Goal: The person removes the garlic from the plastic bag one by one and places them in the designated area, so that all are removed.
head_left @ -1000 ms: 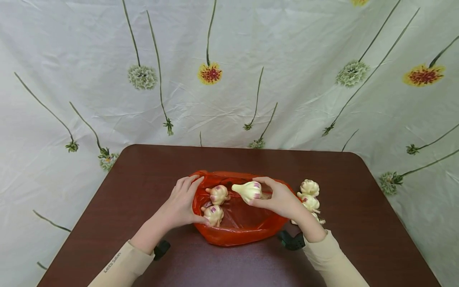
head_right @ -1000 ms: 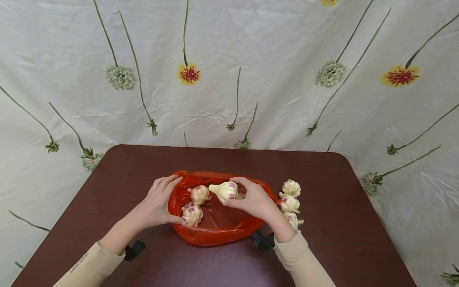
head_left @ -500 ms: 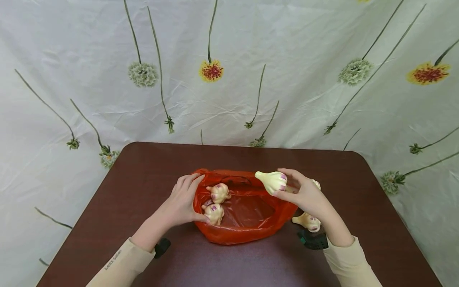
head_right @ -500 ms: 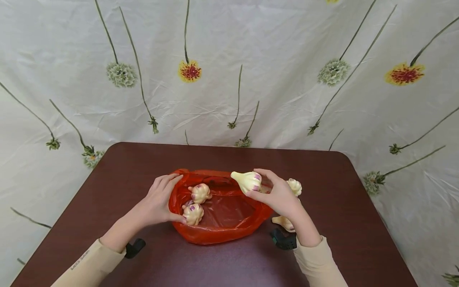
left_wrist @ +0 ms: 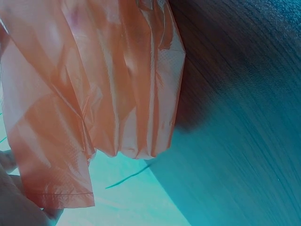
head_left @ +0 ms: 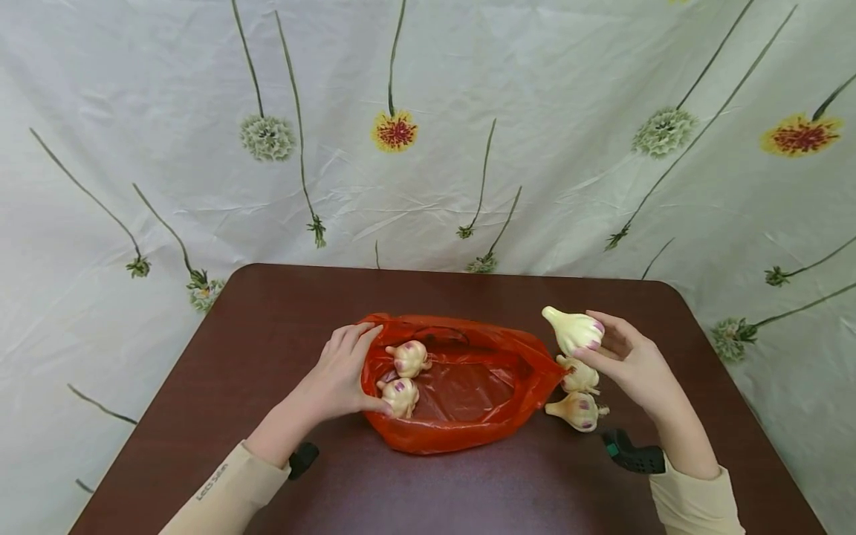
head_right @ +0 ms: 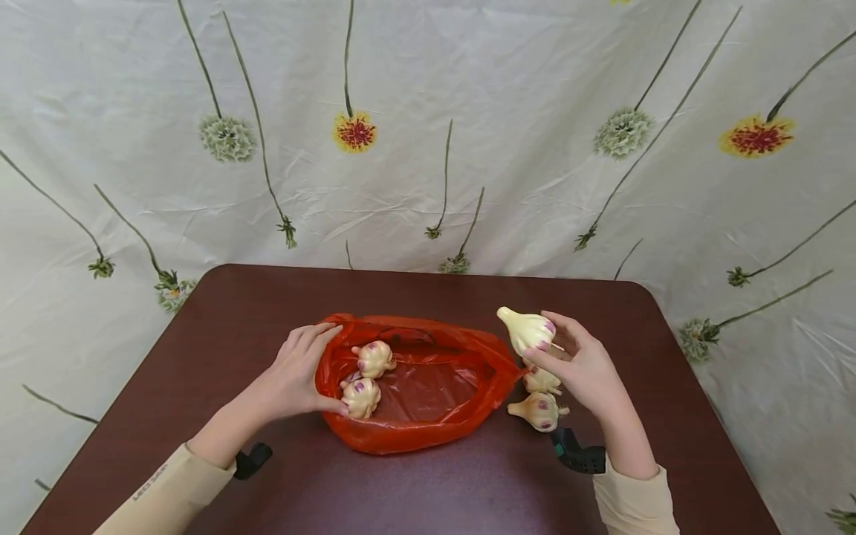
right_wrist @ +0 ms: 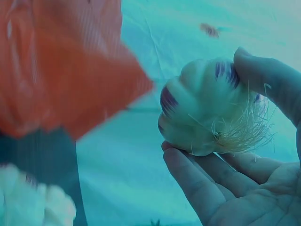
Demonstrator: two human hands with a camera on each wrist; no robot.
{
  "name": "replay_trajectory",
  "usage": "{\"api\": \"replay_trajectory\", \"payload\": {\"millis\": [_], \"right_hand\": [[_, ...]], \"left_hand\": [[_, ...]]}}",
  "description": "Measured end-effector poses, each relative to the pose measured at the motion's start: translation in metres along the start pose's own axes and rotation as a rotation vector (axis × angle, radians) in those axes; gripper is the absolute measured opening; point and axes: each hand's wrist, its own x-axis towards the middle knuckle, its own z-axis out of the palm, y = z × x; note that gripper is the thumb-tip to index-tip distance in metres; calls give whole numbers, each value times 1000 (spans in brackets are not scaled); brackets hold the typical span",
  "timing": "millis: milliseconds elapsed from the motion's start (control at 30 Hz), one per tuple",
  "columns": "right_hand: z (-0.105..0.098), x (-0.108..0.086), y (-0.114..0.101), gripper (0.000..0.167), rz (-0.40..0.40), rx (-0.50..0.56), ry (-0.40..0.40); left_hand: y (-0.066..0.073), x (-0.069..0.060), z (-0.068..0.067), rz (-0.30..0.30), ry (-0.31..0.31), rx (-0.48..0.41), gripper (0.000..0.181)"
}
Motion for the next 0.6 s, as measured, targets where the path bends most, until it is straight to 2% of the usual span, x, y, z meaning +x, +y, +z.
{"api": "replay_trajectory", "payload": {"millis": [133, 367, 600], "right_hand": [[-10, -4, 13, 75, 72, -3, 38], [-20, -10, 38, 81, 133, -37, 74], [-27, -19, 77, 83, 245, -73, 113]], "left_hand": [[-1, 0, 0, 6, 2, 4, 118], [-2, 1, 1, 19, 12, 1, 119], [-2, 2, 0, 12, 2, 2, 118]]}}
